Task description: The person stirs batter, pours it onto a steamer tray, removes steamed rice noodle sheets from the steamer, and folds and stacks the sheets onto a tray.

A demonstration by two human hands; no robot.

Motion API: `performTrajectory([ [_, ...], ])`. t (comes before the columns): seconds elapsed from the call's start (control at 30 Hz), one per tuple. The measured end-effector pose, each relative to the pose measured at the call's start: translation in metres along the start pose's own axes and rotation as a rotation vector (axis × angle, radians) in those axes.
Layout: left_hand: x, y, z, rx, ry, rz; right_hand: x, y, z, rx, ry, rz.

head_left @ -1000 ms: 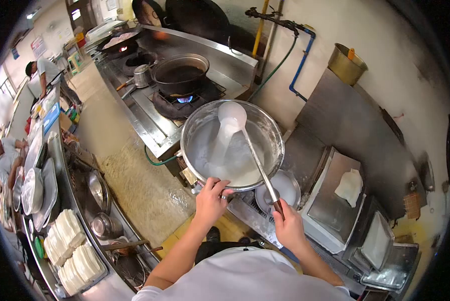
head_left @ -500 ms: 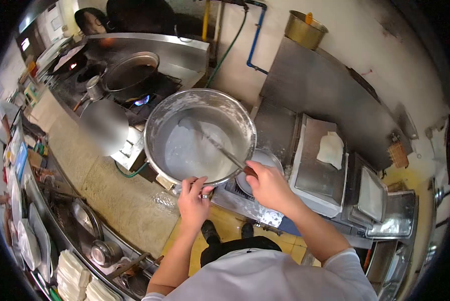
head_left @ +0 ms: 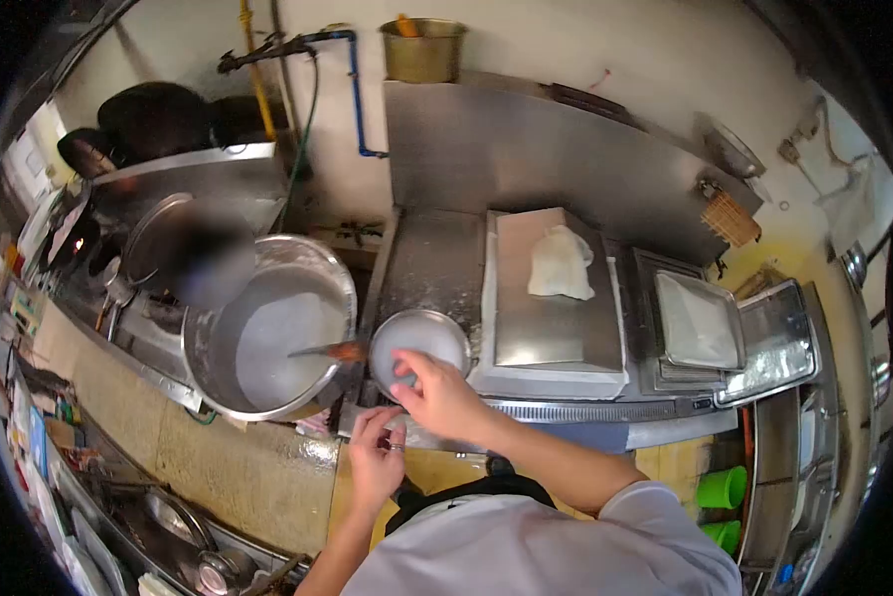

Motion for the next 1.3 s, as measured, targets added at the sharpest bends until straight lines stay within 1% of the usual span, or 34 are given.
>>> performTrajectory([
  [0.13,0.004,-0.082,0.006,-0.205,0.117,-0.094,0.063,0.052,0.067,-0.031,-0.106,-0.004],
  [0.23,-0.006,-0.146,0.012,-0.306,0.147,-0.053,0.117,0.094,0.117,-0.041,-0.241,0.023],
  [0.27,-0.002,-0.167,0.015,-0.327,0.159,-0.1,0.135,0.107,0.135,-0.024,-0.301,0.0],
  [0.37,-0.015,-0.231,0.027,-0.426,0.184,-0.146,0.179,0.145,0.18,-0.086,-0.404,0.002],
  [0.4,-0.01,-0.252,0.03,-0.463,0.22,-0.183,0.191,0.156,0.194,-0.097,-0.413,0.01],
  [0.47,-0.019,-0.29,0.042,-0.5,0.202,-0.173,0.212,0.177,0.219,-0.144,-0.451,0.01],
  [0.6,0.005,-0.346,0.058,-0.584,0.223,-0.189,0.221,0.224,0.249,-0.203,-0.471,0.041],
  [0.7,0.009,-0.367,0.068,-0.619,0.122,-0.177,0.234,0.242,0.265,-0.18,-0.449,0.067],
  [0.8,0.019,-0.377,0.076,-0.657,0.152,-0.193,0.234,0.258,0.277,-0.139,-0.479,0.085],
  [0.9,0.029,-0.385,0.085,-0.716,0.104,-0.181,0.221,0.264,0.292,0.02,-0.413,0.102],
  [0.93,0.031,-0.387,0.09,-0.73,0.097,-0.166,0.215,0.264,0.299,0.045,-0.428,0.104],
  [1.0,0.029,-0.392,0.099,-0.746,0.083,-0.126,0.204,0.269,0.31,0.086,-0.452,0.118],
  [1.1,0.015,-0.401,0.12,-0.694,0.043,0.056,0.192,0.275,0.33,0.112,-0.472,0.156],
  [1.2,0.011,-0.413,0.141,-0.696,0.081,0.045,0.189,0.288,0.353,0.098,-0.563,0.187],
  [1.3,0.017,-0.431,0.157,-0.715,0.125,0.057,0.196,0.306,0.368,0.12,-0.585,0.162],
])
Point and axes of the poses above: each hand's wrist, its own z-axis away from the middle knuckle, its own y-axis out of the back of the hand, x = y × z, the point moved 5 cm from there along -z, towards the middle knuckle, and after that the axes turned 7 degrees about z, right-handed, at the moved point
